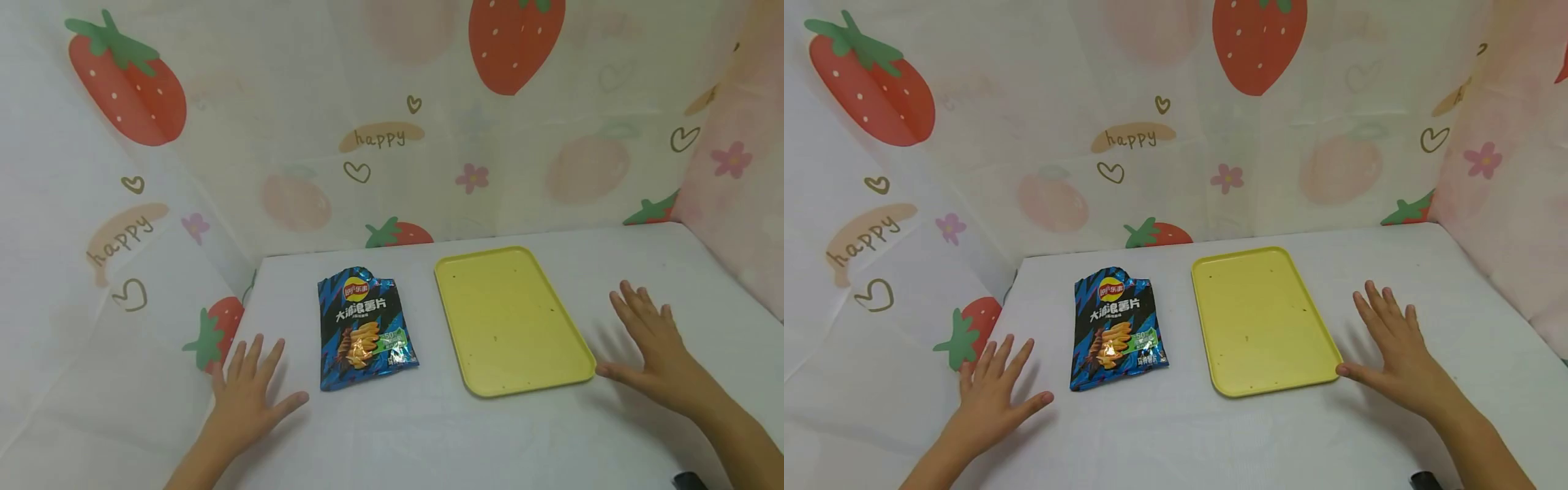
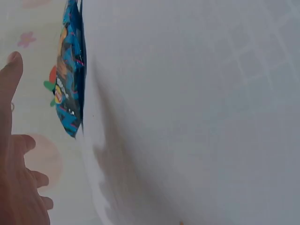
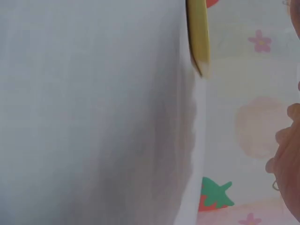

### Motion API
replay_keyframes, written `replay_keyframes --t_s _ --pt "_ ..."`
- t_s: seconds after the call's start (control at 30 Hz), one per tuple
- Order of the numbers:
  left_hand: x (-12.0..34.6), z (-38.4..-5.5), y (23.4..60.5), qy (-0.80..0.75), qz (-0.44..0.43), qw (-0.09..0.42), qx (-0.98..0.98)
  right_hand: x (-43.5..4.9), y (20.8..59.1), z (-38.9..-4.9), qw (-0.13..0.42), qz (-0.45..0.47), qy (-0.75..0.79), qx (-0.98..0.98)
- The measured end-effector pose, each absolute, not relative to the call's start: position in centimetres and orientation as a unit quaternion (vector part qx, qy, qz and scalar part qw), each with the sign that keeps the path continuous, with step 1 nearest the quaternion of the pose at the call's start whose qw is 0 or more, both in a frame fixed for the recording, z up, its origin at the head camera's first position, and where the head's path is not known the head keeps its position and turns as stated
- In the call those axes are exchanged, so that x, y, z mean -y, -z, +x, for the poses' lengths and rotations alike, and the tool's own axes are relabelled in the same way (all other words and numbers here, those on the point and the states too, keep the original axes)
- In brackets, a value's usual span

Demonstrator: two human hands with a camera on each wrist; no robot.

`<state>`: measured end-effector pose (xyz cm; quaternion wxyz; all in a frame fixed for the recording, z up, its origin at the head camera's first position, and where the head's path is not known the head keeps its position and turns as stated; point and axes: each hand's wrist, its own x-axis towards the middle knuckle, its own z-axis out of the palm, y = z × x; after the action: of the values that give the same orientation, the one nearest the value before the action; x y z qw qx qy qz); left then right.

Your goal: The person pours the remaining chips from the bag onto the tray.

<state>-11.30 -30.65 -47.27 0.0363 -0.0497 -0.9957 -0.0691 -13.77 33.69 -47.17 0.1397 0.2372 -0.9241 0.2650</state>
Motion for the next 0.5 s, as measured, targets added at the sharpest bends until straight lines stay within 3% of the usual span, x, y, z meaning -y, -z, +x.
replay_keyframes --t_s 0.33,0.5 --pt "29.1 -11.8 47.2 0.114 -0.038 0.02 0.993 -33.3 47.3 -14.0 0.127 0.258 -0.325 0.901" --pt "28.5 -12.3 47.6 0.144 -0.039 0.011 0.989 -32.9 47.1 -13.5 0.063 0.206 -0.385 0.897"
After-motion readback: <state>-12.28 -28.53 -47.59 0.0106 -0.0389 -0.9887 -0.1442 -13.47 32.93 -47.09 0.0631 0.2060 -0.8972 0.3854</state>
